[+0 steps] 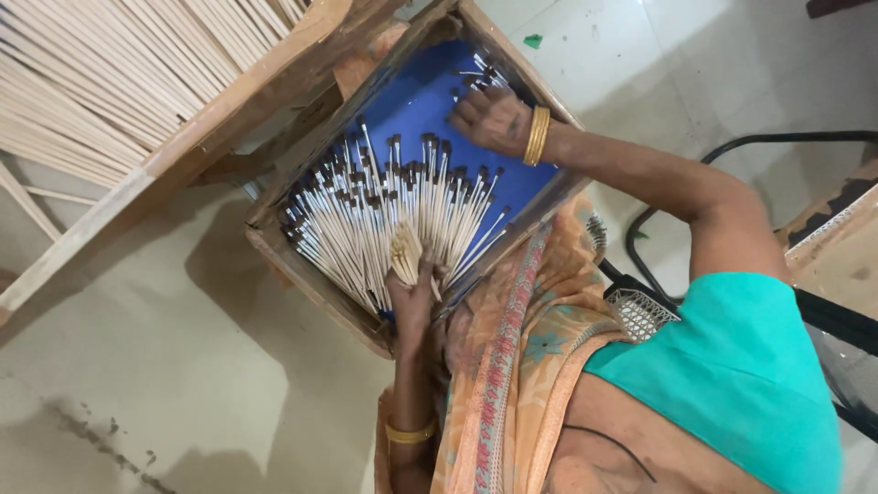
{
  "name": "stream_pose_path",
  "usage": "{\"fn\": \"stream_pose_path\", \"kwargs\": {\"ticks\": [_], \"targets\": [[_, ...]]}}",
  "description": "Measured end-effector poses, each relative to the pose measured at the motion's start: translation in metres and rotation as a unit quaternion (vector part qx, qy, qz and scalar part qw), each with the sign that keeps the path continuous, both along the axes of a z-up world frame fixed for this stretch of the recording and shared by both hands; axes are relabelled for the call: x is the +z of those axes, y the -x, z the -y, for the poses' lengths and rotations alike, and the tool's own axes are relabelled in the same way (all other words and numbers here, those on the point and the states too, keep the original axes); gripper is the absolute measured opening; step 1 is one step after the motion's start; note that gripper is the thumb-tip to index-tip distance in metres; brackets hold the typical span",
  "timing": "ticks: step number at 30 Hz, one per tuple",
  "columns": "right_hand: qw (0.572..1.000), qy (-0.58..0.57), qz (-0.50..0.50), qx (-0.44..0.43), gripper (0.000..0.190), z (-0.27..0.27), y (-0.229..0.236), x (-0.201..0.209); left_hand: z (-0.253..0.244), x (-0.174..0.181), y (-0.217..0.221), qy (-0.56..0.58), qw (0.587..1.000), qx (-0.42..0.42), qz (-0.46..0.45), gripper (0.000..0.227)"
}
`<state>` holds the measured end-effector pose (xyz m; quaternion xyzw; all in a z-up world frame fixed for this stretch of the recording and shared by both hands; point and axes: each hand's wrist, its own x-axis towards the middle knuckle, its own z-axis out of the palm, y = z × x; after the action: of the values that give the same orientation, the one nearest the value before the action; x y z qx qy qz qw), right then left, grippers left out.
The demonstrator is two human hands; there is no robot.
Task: Gathering and sorting wooden sticks into bundles on a workbench.
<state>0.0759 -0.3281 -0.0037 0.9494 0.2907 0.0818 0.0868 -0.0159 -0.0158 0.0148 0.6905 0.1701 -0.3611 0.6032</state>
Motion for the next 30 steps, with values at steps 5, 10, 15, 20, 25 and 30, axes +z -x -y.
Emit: {"fn": "stream_pose_path", "kwargs": {"ticks": [5,10,15,20,25,30], "targets": [[0.934,-0.341,-0.039,-0.097,0.008,-0.004,0.002,0.002,-0.003,-0.031,-0.004,0.079,0.993,0.048,-0.077,0.060],[0.623,-0.715,-0.285,-0.142,0.011,-0.032,0.031,0.025,0.010,-0.014,-0.012,0.244,0.968,0.026,-0.050,0.036],[0.329,-0.838,-0.419,-0.116,0.020,-0.039,0.041,0.039,0.027,0.003,-0.023,0.337,0.936,0.073,-0.075,0.027],[0.296,-0.837,-0.445,-0.116,0.018,-0.035,0.038,0.044,0.020,-0.033,-0.010,0.409,0.905,0.093,-0.076,0.036],[0.359,-0.832,-0.406,-0.120,0.013,-0.036,0.035,0.053,0.032,0.029,-0.030,0.281,0.956,0.080,-0.023,0.036],[0.405,-0.814,-0.365,-0.199,0.009,-0.039,0.037,0.039,0.035,0.057,-0.072,0.054,0.947,0.062,0.311,0.032]]}}
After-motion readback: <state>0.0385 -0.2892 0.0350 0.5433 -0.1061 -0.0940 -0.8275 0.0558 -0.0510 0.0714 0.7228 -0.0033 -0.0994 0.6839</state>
